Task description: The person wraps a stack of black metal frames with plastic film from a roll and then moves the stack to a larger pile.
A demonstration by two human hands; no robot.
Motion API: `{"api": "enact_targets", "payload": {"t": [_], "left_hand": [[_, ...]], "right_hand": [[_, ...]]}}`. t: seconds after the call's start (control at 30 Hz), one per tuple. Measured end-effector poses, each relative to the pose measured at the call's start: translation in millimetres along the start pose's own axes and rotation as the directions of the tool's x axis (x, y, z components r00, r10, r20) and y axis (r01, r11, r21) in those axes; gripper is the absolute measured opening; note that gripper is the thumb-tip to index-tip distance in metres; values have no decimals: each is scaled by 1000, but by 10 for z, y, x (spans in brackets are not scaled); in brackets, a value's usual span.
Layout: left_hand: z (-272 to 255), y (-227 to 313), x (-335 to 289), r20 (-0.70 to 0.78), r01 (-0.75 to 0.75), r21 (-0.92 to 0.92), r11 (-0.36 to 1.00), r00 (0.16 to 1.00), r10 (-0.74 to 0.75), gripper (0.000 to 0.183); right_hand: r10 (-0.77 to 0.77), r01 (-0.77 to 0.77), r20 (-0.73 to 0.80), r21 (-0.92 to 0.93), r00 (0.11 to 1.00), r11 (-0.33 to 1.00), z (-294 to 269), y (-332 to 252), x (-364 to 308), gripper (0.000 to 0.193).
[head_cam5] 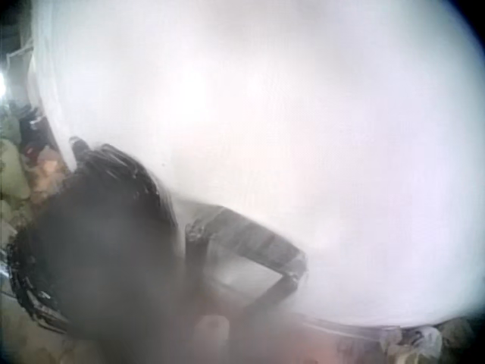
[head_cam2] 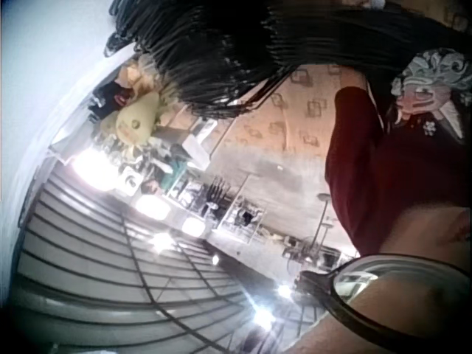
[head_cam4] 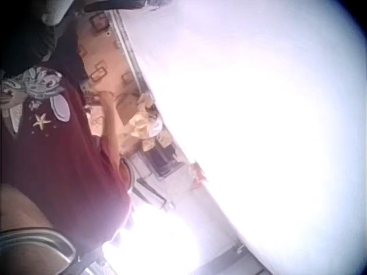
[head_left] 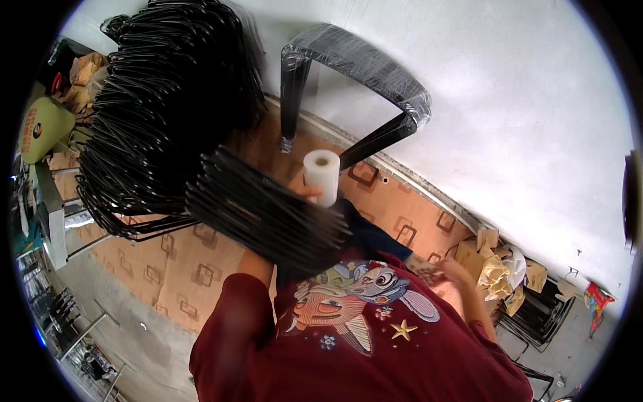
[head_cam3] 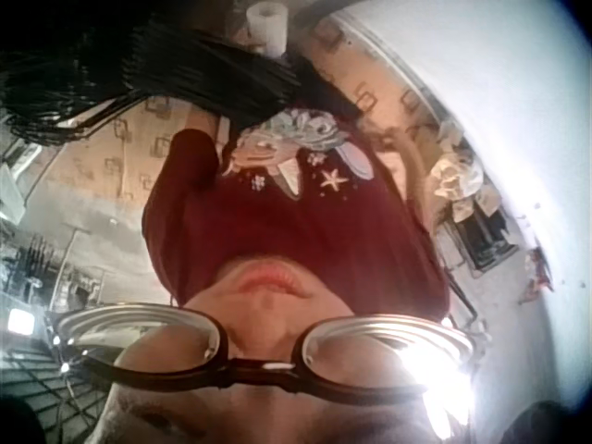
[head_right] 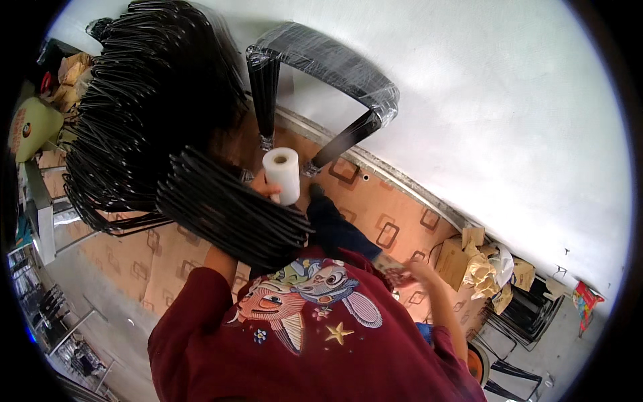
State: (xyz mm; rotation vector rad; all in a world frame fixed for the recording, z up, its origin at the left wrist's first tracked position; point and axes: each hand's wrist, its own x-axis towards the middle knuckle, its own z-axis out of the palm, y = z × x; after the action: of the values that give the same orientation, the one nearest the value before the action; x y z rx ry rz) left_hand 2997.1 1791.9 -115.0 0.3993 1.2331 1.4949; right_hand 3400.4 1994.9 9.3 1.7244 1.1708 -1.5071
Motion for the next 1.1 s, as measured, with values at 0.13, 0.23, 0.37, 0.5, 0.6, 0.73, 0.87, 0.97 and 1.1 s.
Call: {"api": "enact_targets", "payload": {"t": [0.13,0.23,0.37,0.5,0.6,0.73,0.87,0.97,1.1], "left_hand": [[-137,-60,-752,-180,13,-39,999,983,-20,49],[-280,-385,-1642,-425,60,-195,979,894,-139,51],[-496,-563,-2374,-478,7,-376,927,855,-200,59],[48,690,-2043,-160,-138,-357,924,983,85,73],[699,1467,-1473,-22,-207,-345,915,977,213,98],[1278,1932,-792,199,-226,-473,851,914,354,103],[1283,1739,-323,610,155,-679,717,663,435,99],[1272,1710,-233,587,115,-701,704,653,478,96],[1322,1858,-414,361,-103,-638,763,835,415,98]], "right_hand": [[-275,238,-35,-402,961,884,-288,-660,-1072,38],[-648,648,-37,116,761,753,21,-998,-1278,40],[-729,414,106,764,676,495,490,-1179,-1110,43],[-898,-239,430,866,-96,440,1172,-1448,-890,53],[-764,-423,478,641,-433,641,1424,-1618,-766,52],[-640,-450,514,457,-571,768,1492,-1731,-796,51],[-542,-449,563,309,-624,838,1535,-1790,-693,50],[-723,669,678,477,133,571,1310,-1705,-749,54],[-671,94,634,696,385,711,1104,-1961,-1149,66]]}}
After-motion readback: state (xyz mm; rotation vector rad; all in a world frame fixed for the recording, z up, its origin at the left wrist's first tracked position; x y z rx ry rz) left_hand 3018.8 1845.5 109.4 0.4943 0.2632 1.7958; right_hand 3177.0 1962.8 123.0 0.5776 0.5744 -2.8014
